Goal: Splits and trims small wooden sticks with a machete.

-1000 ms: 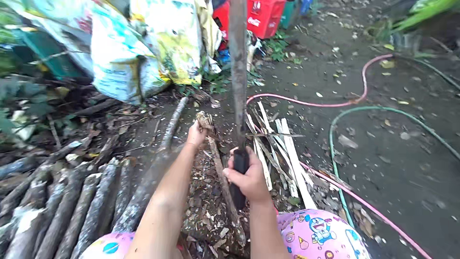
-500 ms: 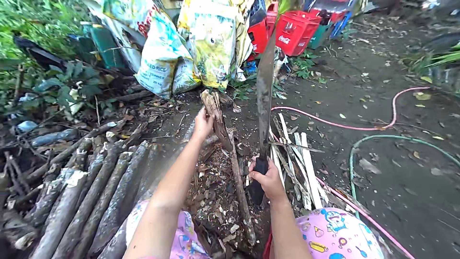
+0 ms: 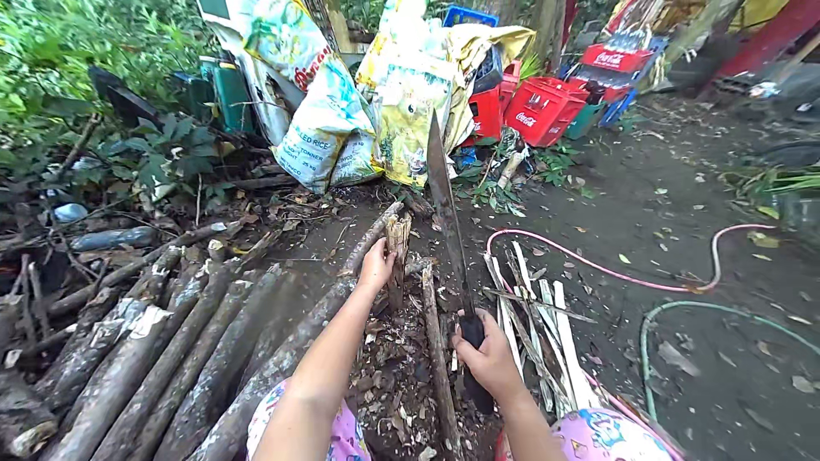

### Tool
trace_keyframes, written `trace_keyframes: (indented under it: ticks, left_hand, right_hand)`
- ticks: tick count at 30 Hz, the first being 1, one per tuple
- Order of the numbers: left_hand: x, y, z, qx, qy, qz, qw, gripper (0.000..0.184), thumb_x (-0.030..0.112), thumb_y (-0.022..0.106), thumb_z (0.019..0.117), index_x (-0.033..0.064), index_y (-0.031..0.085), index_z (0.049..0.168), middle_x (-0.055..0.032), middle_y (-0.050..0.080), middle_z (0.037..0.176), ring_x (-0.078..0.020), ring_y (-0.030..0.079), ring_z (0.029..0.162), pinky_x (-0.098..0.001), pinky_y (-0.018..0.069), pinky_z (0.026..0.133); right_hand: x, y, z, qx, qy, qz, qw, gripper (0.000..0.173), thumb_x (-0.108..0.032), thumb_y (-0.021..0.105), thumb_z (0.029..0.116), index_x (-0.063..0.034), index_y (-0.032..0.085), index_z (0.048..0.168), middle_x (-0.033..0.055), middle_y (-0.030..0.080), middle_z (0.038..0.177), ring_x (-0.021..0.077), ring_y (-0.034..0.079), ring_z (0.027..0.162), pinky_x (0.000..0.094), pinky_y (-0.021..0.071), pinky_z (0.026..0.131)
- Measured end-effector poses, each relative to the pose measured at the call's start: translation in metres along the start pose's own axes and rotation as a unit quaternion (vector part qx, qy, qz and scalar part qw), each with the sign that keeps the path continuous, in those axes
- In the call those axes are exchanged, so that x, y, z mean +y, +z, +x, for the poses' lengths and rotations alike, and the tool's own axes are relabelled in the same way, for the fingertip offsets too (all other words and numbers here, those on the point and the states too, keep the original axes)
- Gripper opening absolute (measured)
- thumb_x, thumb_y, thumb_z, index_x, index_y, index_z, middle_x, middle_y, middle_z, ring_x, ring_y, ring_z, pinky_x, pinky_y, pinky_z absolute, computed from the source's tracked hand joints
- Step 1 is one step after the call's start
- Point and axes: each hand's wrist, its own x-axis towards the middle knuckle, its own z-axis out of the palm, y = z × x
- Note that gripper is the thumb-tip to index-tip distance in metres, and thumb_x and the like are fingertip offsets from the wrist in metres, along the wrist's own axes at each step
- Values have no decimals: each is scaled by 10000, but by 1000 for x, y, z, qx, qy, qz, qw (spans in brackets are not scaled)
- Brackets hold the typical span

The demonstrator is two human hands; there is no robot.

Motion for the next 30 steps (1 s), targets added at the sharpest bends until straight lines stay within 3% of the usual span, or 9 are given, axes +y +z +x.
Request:
trace_keyframes:
  ticks: [3, 6, 8, 10, 13, 16, 20, 25, 30]
  left_hand:
    - [1, 1, -1, -11, 10, -2, 1000, 420, 111, 559, 1054, -77, 511, 1427, -280, 616, 1350, -371, 623, 1260, -479, 465, 1120]
    - [2, 3, -2, -23, 17, -1, 1000, 421, 112, 552, 1059, -76, 507, 1433, -276, 605, 1374, -364, 614, 1281, -467, 457, 1131]
    - [3, 3, -4, -29, 14, 0, 999, 433, 118, 552, 1061, -74, 497, 1445, -276, 594, 1390, -361, 608, 1289, -463, 451, 1136]
    - [3, 3, -6, -37, 10, 7, 999, 443, 125, 546, 1064, -72, 486, 1457, -276, 587, 1401, -360, 602, 1296, -460, 448, 1140]
    - [1, 1, -6, -49, 16, 10, 999, 458, 119, 540, 1066, -62, 468, 1480, -268, 567, 1431, -347, 587, 1320, -441, 435, 1155]
    - [3, 0, -7, -79, 39, 13, 996, 464, 130, 558, 1060, -54, 476, 1478, -259, 546, 1462, -342, 563, 1350, -438, 416, 1172]
    - [5, 7, -9, -96, 57, 26, 993, 414, 125, 516, 1079, -65, 506, 1447, -261, 570, 1431, -347, 574, 1337, -443, 416, 1169]
    - [4, 5, -5, -82, 54, 29, 995, 472, 148, 561, 1065, -67, 470, 1475, -272, 563, 1438, -362, 562, 1350, -458, 405, 1177]
    - [0, 3, -3, -57, 35, 50, 996, 429, 144, 531, 1077, -73, 497, 1445, -277, 607, 1370, -374, 604, 1291, -486, 438, 1144]
  right_hand:
    - [-13, 4, 5, 6, -27, -37, 999, 499, -143, 701, 819, 67, 566, 1252, 32, 624, 790, 61, 576, 559, 244, 524, 535]
    - [-19, 11, 11, -9, -30, -112, 993, 453, -152, 683, 875, 69, 577, 1257, 110, 655, 855, 148, 619, 654, 335, 544, 627]
    - [-22, 16, 18, -51, 29, -181, 982, 464, -138, 684, 922, 69, 554, 1317, 189, 681, 938, 274, 669, 798, 451, 553, 762]
    - [-20, 21, 30, -116, 137, -223, 958, 502, -168, 669, 979, 18, 488, 1408, 195, 676, 1009, 302, 677, 875, 478, 545, 838]
    - [1, 22, 35, -154, 223, -136, 953, 490, -146, 674, 985, 6, 441, 1388, 105, 581, 844, 163, 582, 573, 326, 538, 585]
    - [14, 19, 25, -143, 246, -69, 956, 491, -74, 674, 966, 20, 429, 1380, 90, 555, 799, 137, 549, 522, 296, 524, 536]
    - [24, 18, 20, -112, 226, -89, 964, 474, -58, 682, 926, 22, 477, 1346, 97, 584, 797, 148, 569, 526, 315, 536, 545]
    - [24, 23, 25, -119, 212, -122, 962, 486, -72, 668, 918, 14, 484, 1359, 102, 594, 825, 161, 584, 555, 338, 546, 582]
    - [27, 50, 19, -81, 170, -177, 966, 510, -92, 674, 910, 37, 527, 1381, 202, 673, 976, 309, 667, 842, 494, 546, 802]
